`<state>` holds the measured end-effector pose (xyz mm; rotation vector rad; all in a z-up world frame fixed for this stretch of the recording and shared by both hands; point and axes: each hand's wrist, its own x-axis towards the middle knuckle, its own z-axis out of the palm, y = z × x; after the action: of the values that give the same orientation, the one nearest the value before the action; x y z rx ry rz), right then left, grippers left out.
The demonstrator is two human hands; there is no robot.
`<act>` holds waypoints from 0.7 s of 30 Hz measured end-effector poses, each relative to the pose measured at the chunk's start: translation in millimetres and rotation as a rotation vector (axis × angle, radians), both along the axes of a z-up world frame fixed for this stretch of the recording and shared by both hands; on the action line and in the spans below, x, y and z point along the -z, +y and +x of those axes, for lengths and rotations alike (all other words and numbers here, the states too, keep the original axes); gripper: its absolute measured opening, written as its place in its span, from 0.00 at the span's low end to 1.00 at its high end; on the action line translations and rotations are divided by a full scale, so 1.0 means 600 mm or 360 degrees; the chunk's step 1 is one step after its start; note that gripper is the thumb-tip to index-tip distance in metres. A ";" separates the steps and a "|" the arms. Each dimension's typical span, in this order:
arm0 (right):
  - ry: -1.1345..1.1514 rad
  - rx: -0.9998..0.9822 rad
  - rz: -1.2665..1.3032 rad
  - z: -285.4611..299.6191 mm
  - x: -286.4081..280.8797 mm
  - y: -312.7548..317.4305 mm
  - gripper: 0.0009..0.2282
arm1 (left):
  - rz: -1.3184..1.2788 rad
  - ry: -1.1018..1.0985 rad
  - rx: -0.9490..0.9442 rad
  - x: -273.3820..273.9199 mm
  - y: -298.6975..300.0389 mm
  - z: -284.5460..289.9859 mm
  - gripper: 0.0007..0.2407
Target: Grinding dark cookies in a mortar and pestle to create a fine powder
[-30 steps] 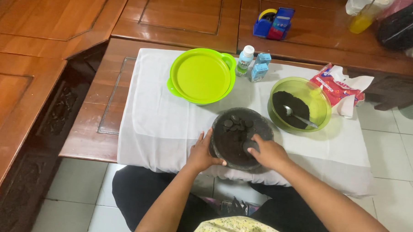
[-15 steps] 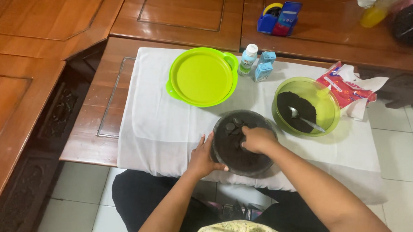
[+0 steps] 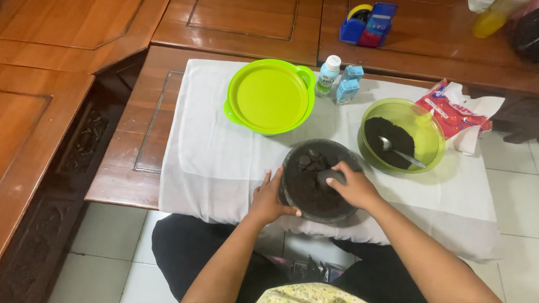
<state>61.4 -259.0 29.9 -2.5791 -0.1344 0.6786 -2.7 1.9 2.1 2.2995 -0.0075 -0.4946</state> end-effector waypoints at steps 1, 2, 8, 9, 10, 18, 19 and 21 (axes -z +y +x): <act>0.0000 -0.0003 -0.0007 -0.002 -0.013 0.015 0.20 | -0.0007 0.0000 -0.0003 0.001 0.000 0.001 0.59; -0.0014 -0.0150 -0.0085 -0.004 -0.026 0.030 0.19 | -0.0001 0.0001 0.0000 0.002 -0.001 0.002 0.59; 0.0013 -0.0452 -0.0352 0.034 -0.016 0.064 0.19 | -0.0082 -0.0013 -0.0040 0.018 -0.003 0.006 0.60; 0.0057 -0.0489 -0.0341 0.051 -0.012 0.066 0.19 | -0.0086 -0.0008 -0.0042 0.019 -0.004 0.009 0.61; 0.0056 -0.0494 -0.0340 0.053 -0.008 0.074 0.19 | -0.0085 -0.0008 -0.0047 0.017 -0.004 0.009 0.61; -0.1112 -0.0849 -0.0663 -0.054 0.083 0.085 0.17 | -0.0091 -0.0127 -0.0057 0.026 -0.006 0.003 0.59; -0.1122 -0.0850 -0.0660 -0.030 0.071 0.087 0.17 | -0.0087 -0.0135 -0.0061 0.026 -0.003 0.009 0.59; -0.0464 -0.0667 -0.0546 0.000 0.051 0.083 0.23 | -0.0033 -0.0139 -0.0044 0.032 -0.006 0.006 0.59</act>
<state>61.2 -209.3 -0.6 -3.0039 -0.7261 0.4922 1.0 -1.8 -16.9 2.2963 -0.0232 -0.3783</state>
